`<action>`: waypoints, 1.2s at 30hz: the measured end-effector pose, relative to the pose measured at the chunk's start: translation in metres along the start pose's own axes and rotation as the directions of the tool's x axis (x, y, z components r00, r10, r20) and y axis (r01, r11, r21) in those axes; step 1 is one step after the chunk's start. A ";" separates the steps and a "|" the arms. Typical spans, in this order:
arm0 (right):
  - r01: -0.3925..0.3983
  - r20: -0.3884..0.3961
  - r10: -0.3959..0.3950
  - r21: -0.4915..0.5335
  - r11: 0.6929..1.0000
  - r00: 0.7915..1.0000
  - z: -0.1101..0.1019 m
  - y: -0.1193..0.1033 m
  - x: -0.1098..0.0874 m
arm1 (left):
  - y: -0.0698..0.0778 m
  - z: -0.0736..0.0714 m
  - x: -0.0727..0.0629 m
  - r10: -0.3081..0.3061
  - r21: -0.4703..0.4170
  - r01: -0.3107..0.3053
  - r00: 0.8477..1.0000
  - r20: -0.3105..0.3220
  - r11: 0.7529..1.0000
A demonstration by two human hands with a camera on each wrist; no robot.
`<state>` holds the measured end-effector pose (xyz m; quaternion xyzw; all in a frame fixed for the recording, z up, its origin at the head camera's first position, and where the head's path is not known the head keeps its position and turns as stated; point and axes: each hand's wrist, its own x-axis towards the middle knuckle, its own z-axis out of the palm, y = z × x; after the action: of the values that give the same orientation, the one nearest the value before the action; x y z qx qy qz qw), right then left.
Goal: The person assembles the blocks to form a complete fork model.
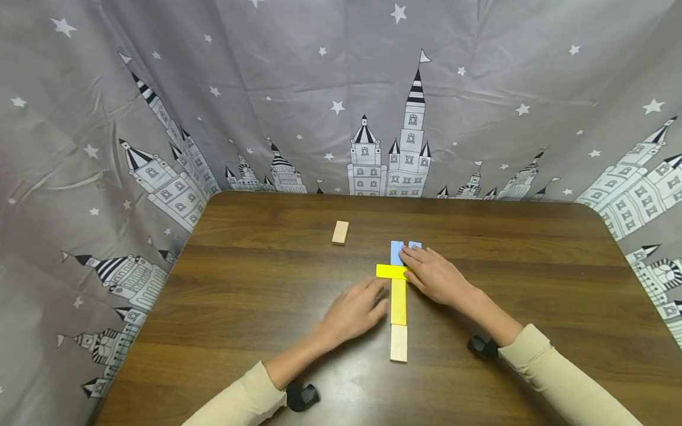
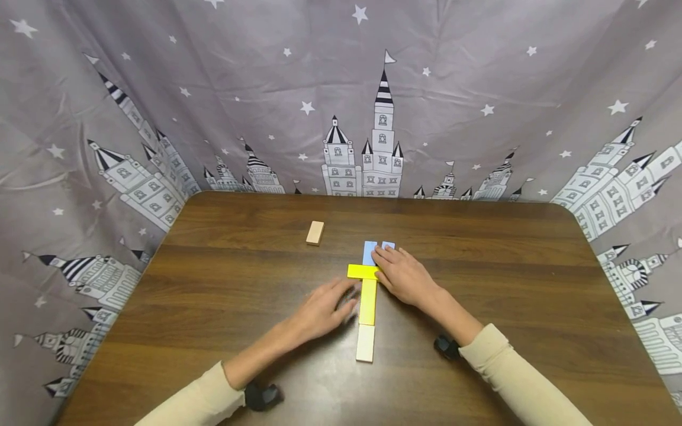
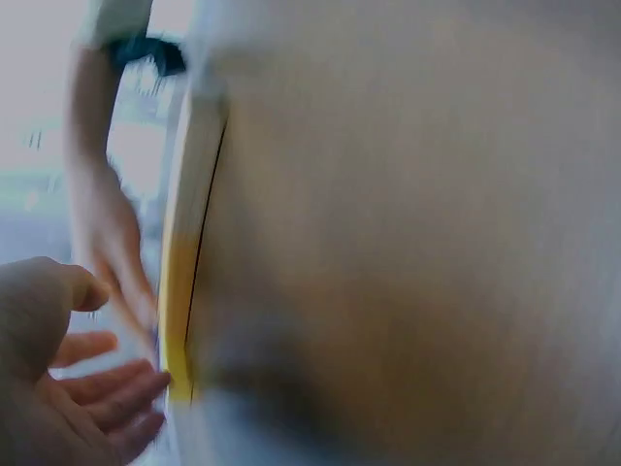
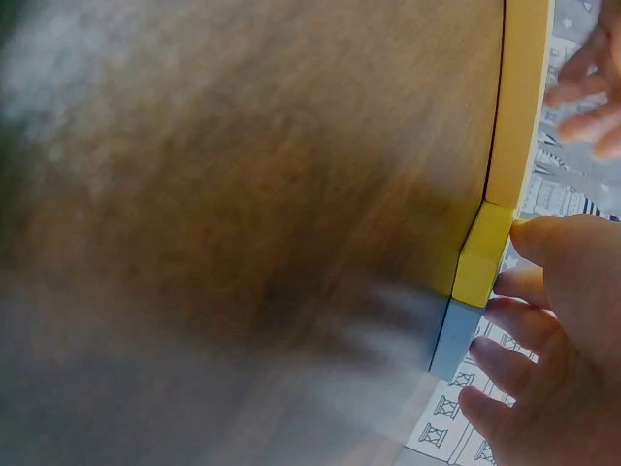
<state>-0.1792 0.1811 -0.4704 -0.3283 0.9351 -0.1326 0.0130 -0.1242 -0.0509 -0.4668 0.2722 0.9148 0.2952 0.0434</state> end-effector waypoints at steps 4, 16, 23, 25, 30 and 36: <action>0.007 0.000 -0.007 -0.002 1.000 1.000 0.000 0.000 0.000 | -0.035 -0.027 0.017 -0.036 -0.134 0.019 0.992 -0.124 0.991; 0.012 -0.004 -0.012 0.012 1.000 1.000 0.003 -0.001 0.000 | -0.121 -0.072 0.063 -0.102 -0.100 0.096 0.994 -0.050 0.990; 0.013 -0.008 -0.013 0.010 1.000 1.000 0.002 -0.001 -0.001 | -0.136 -0.078 0.079 -0.120 -0.047 0.125 0.988 0.097 0.991; 0.012 -0.006 -0.012 0.009 1.000 1.000 0.003 -0.001 -0.001 | -0.138 -0.079 0.082 -0.122 -0.030 0.127 0.985 0.122 0.991; 0.005 -0.002 -0.005 0.009 1.000 1.000 0.003 0.000 -0.001 | -0.139 -0.079 0.086 -0.138 0.015 0.137 0.979 0.148 0.990; 0.003 0.002 -0.003 0.009 1.000 1.000 0.001 0.001 0.000 | -0.135 -0.081 0.089 -0.152 0.002 0.153 0.979 0.134 0.988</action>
<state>-0.1800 0.1813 -0.4719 -0.3298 0.9340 -0.1365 0.0150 -0.2826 -0.1377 -0.4695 0.2201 0.9268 0.2759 0.1283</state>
